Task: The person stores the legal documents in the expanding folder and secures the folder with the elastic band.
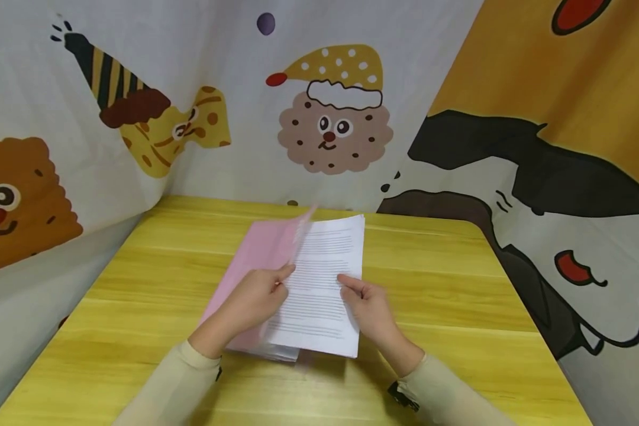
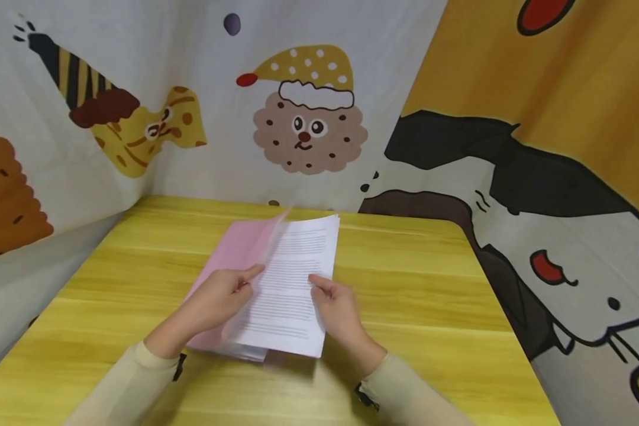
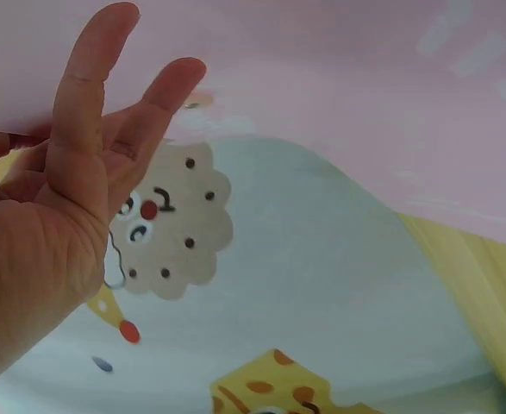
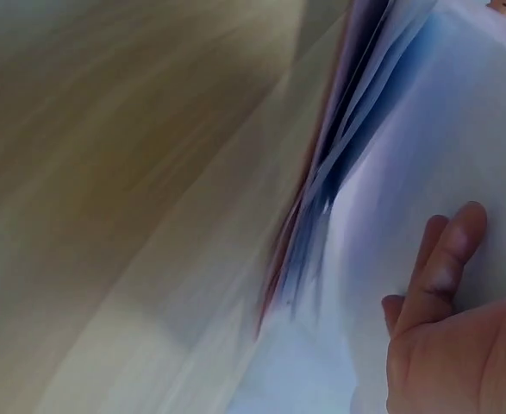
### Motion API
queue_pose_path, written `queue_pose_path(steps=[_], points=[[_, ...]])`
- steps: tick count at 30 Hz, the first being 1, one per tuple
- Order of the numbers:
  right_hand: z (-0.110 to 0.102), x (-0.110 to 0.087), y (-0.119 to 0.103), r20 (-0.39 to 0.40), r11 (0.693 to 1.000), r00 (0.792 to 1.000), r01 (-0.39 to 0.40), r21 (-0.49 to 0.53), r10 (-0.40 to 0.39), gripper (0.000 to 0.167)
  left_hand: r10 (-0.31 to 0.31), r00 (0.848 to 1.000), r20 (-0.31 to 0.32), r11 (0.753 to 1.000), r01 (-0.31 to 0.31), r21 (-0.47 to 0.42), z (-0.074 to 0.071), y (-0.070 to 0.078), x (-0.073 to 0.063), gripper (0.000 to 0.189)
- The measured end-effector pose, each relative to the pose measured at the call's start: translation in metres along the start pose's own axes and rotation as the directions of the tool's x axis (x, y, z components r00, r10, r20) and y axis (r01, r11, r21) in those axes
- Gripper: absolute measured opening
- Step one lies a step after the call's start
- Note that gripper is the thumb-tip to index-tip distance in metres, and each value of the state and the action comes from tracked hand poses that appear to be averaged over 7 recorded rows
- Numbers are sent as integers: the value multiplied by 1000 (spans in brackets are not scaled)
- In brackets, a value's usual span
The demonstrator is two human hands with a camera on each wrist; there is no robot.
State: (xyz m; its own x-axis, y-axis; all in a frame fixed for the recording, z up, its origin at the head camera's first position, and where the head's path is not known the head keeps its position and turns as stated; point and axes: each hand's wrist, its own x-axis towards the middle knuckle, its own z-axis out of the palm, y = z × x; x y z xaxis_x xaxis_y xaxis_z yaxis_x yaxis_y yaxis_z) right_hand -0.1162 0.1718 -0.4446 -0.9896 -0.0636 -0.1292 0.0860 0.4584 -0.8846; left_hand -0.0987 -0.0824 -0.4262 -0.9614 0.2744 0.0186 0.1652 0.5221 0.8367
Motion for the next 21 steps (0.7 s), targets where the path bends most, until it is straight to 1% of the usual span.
queue_pose_path(steps=[2,6,9,10,12,15,16,18,21], points=[[7,1,-3,30,1000,1000,-7,9,7,34,6,1000,-3,999,-6,49,4,5,6,52],[18,9,-9,92,999,996,12,-52,-7,36,-5,1000,-8,991,6,131,11,14,14,51],[17,16,-11,127,991,991,49,-127,-33,35,-23,1000,-9,990,24,140,14,18,18,52],[14,18,-12,134,991,991,43,-127,-26,35,-28,1000,-8,990,29,137,14,19,18,52],[9,18,-13,119,991,993,29,-128,-14,32,-37,999,-3,992,37,122,14,20,18,53],[2,17,-15,64,993,998,19,-117,-12,27,-43,999,1,993,42,107,16,22,17,52],[1,18,-16,47,994,999,19,-109,-14,25,-37,999,-2,993,37,114,17,23,18,52],[2,19,-17,31,990,999,45,-133,-41,23,-14,1000,-6,992,14,128,20,25,19,52],[8,24,-16,52,975,995,96,-200,-87,20,33,999,0,988,-33,151,25,31,20,51]])
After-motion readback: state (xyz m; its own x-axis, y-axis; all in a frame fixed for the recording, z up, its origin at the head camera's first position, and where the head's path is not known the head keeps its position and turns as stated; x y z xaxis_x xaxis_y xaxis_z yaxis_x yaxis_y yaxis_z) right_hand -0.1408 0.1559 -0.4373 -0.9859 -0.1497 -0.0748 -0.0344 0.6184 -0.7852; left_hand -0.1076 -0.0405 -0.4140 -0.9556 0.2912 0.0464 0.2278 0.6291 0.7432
